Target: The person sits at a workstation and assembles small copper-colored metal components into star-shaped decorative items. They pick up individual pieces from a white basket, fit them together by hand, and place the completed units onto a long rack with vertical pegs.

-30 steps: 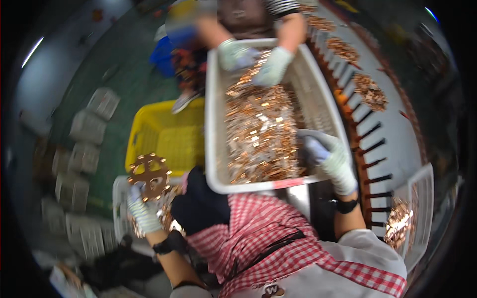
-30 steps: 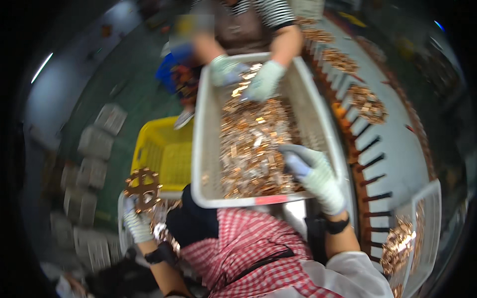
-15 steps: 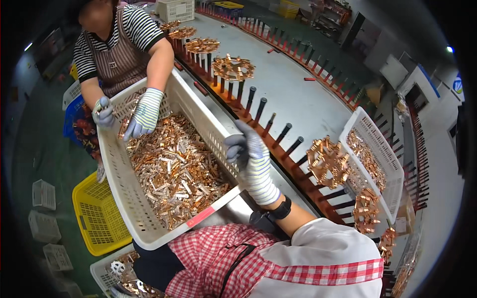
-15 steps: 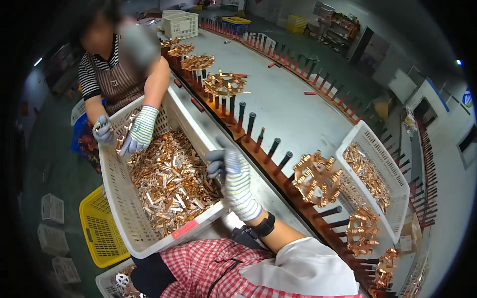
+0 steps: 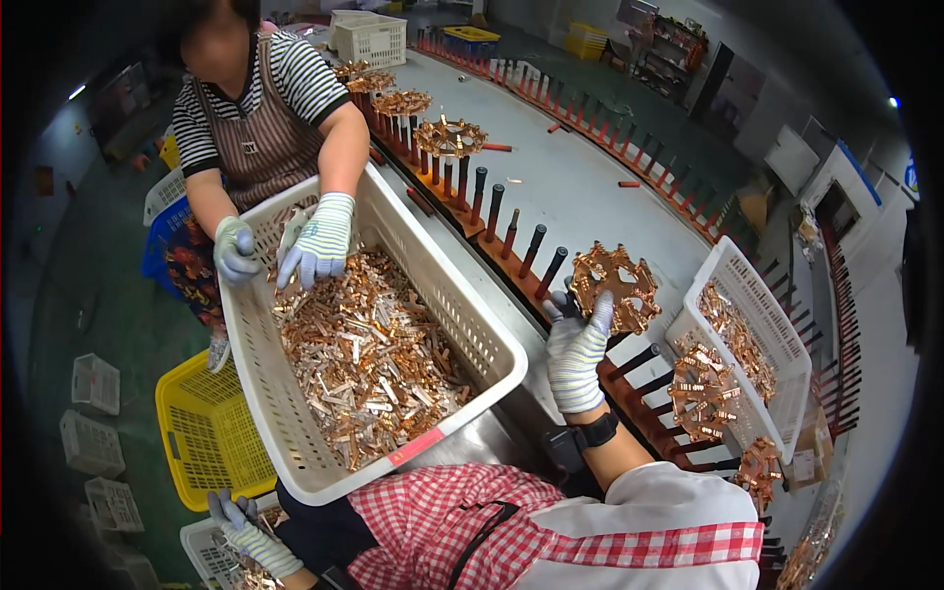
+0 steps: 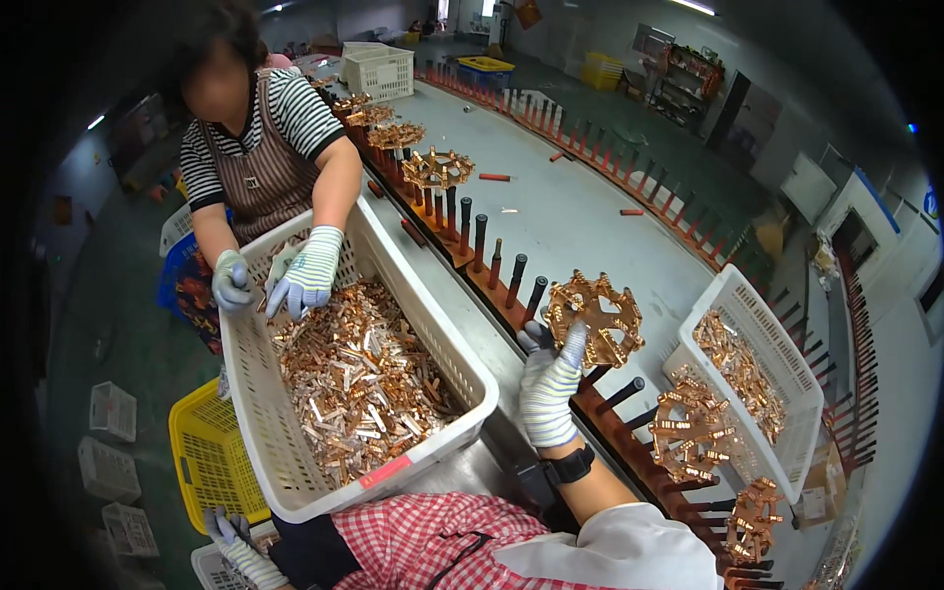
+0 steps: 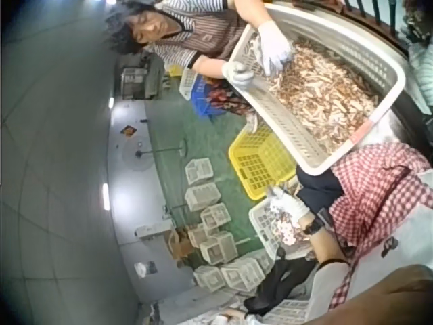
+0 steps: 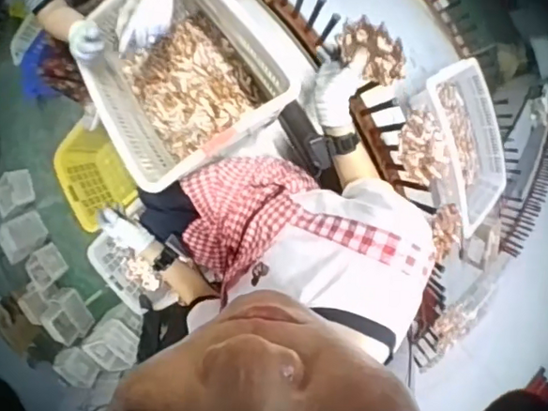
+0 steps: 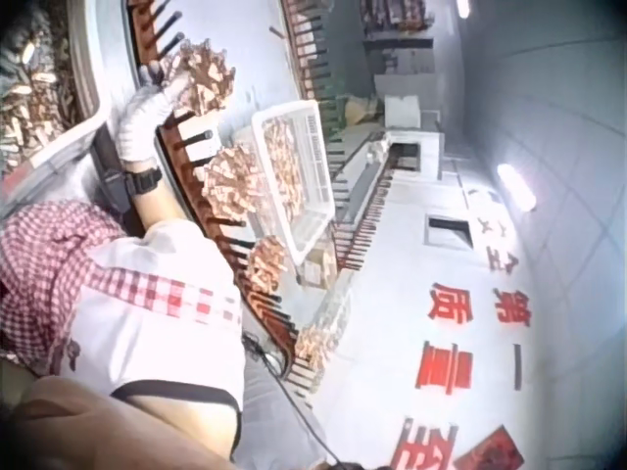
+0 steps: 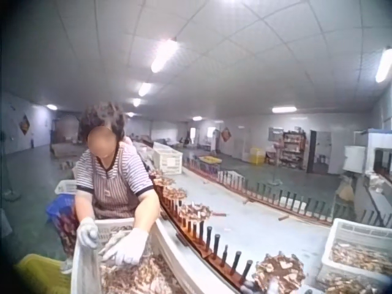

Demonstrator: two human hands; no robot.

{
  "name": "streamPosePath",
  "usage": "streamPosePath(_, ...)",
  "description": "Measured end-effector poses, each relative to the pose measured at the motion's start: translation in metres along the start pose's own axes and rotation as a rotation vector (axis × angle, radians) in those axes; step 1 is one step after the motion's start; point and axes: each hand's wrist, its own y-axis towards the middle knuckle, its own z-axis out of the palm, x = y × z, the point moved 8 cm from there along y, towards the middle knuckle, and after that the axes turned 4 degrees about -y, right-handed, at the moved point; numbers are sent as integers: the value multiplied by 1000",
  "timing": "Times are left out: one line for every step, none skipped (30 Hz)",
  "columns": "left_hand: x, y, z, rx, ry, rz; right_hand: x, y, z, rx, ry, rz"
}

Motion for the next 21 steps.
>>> streamPosePath(-2, 1, -2, 6, 20, -3, 0, 0, 2, -36, -1, -21)
streamPosePath(-25, -11, 11, -6, 19, 38, 1, -1, 9, -15, -37, -17)
streamPosePath(-43, -20, 25, 57, 14, 48, 2, -3, 13, 7, -74, -13)
streamPosePath(-65, -26, 40, 117, -2, 67, 4, -2, 23, 29, -55, -40)
streamPosePath(-81, -31, 51, 164, -13, 84, 5, -2, 43, 97, 54, -43)
streamPosePath(-98, -34, 69, 290, -36, 121, 9, -6, 68, 190, -11, -92)
streamPosePath(-114, -40, 93, 437, -19, 80, 23, -21, 96, 273, -79, -144)
streamPosePath(-129, -51, 119, 582, 3, 30, 20, -35, 122, 448, -184, -74)
streamPosePath(-155, -68, 154, 627, -107, 137, 20, -60, 163, 576, -170, -20)
streamPosePath(-166, -78, 190, 771, -361, 111, -3, -55, 165, 780, -407, -4)
streamPosePath(-187, -92, 223, 894, -351, 241, -5, -84, 203, 901, -300, 140)
streamPosePath(-187, -90, 249, 902, -339, 110, -12, -119, 241, 1016, -199, 316)
streamPosePath(-194, -89, 270, 970, -343, 85, -27, -141, 261, 1083, -95, 429)
streamPosePath(-205, -95, 291, 1038, -450, 92, -33, -155, 275, 1260, -233, 489)
streamPosePath(-204, -81, 302, 967, -469, 122, -45, -171, 284, 1440, -367, 561)
streamPosePath(-207, -75, 323, 928, -503, 152, -53, -165, 287, 1521, -411, 448)
streamPosePath(-193, -63, 337, 907, -548, 72, -72, -161, 288, 1608, -448, 347)
streamPosePath(-177, -47, 344, 862, -589, -10, -78, -156, 292, 1652, -470, 187)
streamPosePath(-162, -30, 338, 794, -612, 12, -96, -156, 286, 1581, -478, 498)
streamPosePath(-152, -17, 337, 743, -642, 34, -113, -150, 281, 1473, -276, 698)
streamPosePath(-142, -12, 342, 713, -705, -19, -130, -141, 275, 1338, -90, 890)
